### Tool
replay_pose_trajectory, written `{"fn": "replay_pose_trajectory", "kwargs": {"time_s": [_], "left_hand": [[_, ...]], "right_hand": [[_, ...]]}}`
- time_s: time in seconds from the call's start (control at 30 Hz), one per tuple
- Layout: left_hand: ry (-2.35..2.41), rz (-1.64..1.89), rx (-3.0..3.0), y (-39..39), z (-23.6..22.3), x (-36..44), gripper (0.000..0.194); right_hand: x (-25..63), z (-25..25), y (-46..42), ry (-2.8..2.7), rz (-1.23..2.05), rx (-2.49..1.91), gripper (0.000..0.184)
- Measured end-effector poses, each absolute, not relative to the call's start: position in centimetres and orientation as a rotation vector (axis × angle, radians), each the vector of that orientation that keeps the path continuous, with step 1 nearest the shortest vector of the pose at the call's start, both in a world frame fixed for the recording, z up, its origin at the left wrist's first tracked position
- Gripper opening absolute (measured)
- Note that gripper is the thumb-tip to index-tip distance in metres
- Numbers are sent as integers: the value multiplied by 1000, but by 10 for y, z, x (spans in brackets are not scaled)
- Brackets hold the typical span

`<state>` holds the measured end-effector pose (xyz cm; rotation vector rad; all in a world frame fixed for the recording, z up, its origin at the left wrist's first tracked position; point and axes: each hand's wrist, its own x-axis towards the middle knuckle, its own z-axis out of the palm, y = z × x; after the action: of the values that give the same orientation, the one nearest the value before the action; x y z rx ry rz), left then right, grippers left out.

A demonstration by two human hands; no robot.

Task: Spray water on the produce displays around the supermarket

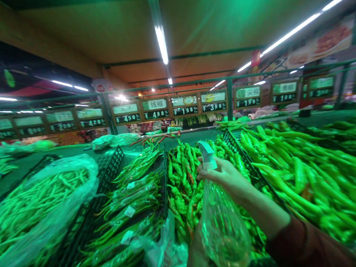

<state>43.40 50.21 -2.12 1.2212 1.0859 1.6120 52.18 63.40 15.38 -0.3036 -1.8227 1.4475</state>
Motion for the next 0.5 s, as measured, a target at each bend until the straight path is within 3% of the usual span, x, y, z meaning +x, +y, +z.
{"fn": "replay_pose_trajectory", "kwargs": {"time_s": [0.1,0.23,0.3,0.5], "left_hand": [[1068,1632,1248,503,-27,429,103],[1103,1617,1224,519,-37,422,58],[1124,1591,1194,531,-42,421,47],[1126,1541,1169,551,-49,420,49]], "right_hand": [[516,155,629,-1884,1444,-278,29],[511,153,622,-1941,1455,-251,31],[509,150,620,-1960,1464,-245,31],[515,137,621,-1926,1475,-291,30]]}}
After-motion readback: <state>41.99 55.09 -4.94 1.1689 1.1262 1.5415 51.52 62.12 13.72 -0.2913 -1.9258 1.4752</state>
